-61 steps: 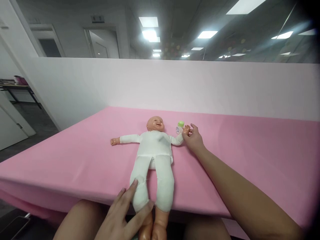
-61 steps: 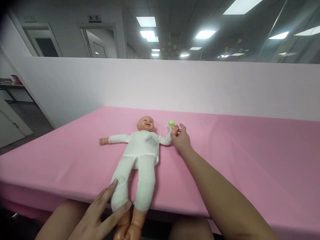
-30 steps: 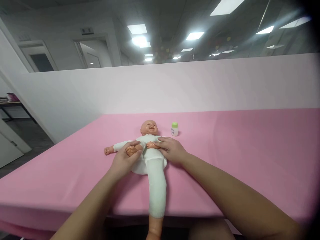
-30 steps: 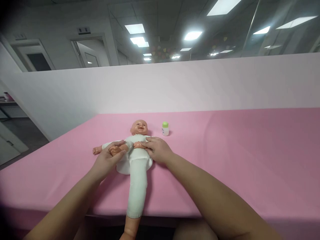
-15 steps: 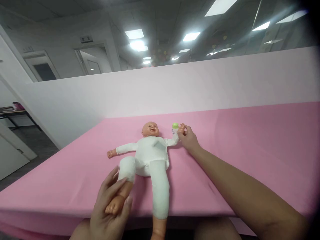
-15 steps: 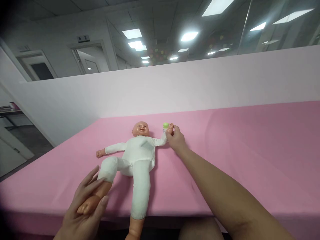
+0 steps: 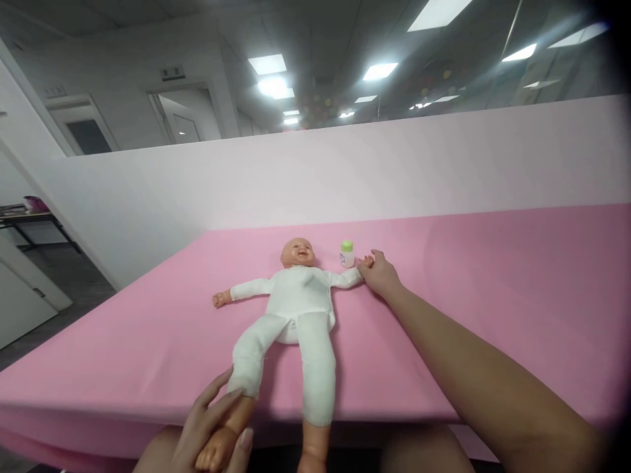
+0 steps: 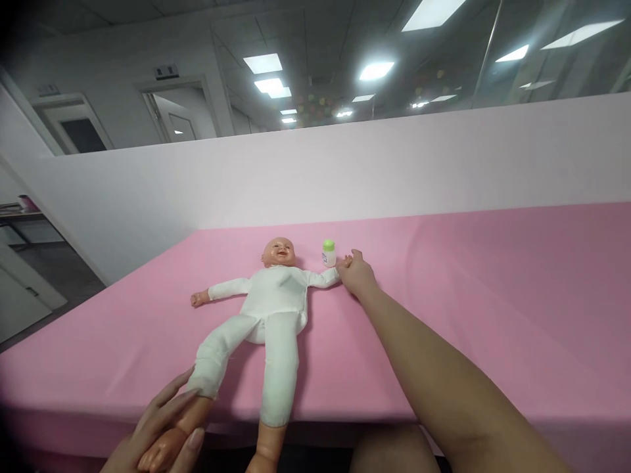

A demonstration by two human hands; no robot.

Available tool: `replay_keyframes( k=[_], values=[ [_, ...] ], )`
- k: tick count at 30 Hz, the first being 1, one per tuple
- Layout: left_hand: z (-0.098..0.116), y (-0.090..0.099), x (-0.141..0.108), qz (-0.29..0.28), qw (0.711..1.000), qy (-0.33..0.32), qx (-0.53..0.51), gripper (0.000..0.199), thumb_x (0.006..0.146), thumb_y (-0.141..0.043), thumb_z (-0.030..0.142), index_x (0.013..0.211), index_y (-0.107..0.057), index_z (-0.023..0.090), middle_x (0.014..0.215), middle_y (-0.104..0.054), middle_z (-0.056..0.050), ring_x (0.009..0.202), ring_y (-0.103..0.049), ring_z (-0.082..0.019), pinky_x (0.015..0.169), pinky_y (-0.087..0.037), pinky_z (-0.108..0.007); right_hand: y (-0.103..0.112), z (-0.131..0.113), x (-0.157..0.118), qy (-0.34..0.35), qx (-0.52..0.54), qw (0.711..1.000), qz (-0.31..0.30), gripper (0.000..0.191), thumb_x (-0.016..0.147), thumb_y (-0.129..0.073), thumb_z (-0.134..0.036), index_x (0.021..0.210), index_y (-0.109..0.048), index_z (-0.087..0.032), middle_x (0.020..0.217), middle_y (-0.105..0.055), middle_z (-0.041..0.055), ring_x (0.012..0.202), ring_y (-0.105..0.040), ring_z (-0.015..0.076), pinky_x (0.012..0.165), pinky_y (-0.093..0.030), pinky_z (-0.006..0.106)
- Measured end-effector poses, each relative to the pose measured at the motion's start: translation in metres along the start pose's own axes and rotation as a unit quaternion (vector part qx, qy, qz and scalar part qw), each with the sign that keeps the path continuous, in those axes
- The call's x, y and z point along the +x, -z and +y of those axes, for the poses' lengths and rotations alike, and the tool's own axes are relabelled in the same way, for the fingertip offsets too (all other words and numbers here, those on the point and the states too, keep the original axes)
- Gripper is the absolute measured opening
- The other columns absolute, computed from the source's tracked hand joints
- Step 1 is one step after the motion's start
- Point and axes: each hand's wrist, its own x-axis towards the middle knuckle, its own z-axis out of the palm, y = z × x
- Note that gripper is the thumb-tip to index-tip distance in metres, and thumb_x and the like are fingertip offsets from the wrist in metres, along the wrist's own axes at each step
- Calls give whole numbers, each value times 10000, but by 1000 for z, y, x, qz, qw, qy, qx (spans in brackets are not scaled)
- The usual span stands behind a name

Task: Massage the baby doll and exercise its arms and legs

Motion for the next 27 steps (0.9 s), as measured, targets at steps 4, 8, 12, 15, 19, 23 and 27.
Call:
replay_keyframes(
  k=[4, 8, 12, 15, 19, 23, 27],
  values=[
    [21, -8, 24, 52, 996, 18, -66, 402, 856, -724, 327, 1258, -705, 334, 1454, -620, -43, 1362, -573, -321, 1072, -565, -440, -10, -21, -18, 114, 110, 987, 30, 746, 888, -694, -452, 1534, -399, -224, 1234, -722, 90, 968, -728, 244, 873, -572, 377],
    [35, -20, 65, 72, 988, 36, -130, 403, 860, -737, 368, 1252, -680, 294, 1495, -577, -60, 1394, -535, -314, 1137, -493, -458, -23, -49, -46, 247, 115, 962, -1, 402, 907, -714, -395, 1272, -632, -248, 1081, -757, 41, 901, -719, 214, 816, -569, 339],
    [39, -30, 110, 48, 981, 105, -153, 436, 861, -743, 448, 1260, -680, 283, 1484, -591, -62, 1410, -513, -300, 1166, -443, -448, -27, -68, -64, 377, 26, 923, -77, 162, 1020, -585, -318, 1068, -734, -278, 1011, -763, 14, 952, -685, 217, 880, -516, 360],
    [39, -38, 139, 12, 974, 151, -170, 470, 858, -739, 503, 1275, -683, 292, 1452, -622, -60, 1339, -576, -289, 1108, -484, -431, -26, -69, -66, 426, 14, 900, -90, 300, 983, -598, -163, 1215, -717, -312, 1120, -756, 1, 1071, -656, 218, 995, -465, 390],
    [35, -49, 163, -48, 968, 182, -164, 524, 838, -743, 545, 1280, -694, 267, 1347, -692, -79, 1213, -662, -280, 1004, -540, -393, -26, -61, -64, 439, 20, 892, -107, 408, 903, -657, -93, 1244, -709, -311, 1196, -737, -4, 1171, -612, 236, 1064, -428, 420],
    [33, -55, 168, -56, 968, 191, -154, 537, 846, -725, 555, 1292, -683, 259, 1296, -717, -75, 1166, -686, -266, 959, -555, -364, -29, -57, -62, 423, 14, 898, -118, 436, 884, -669, -98, 1255, -692, -326, 1223, -719, -5, 1170, -602, 239, 1056, -432, 425],
    [31, -55, 165, -72, 970, 179, -147, 555, 848, -716, 546, 1317, -675, 253, 1311, -709, -86, 1188, -675, -284, 951, -561, -376, -32, -57, -62, 393, 3, 914, -105, 271, 903, -646, -138, 1132, -694, -276, 1097, -727, 19, 1037, -627, 229, 938, -475, 390]
  ],
)
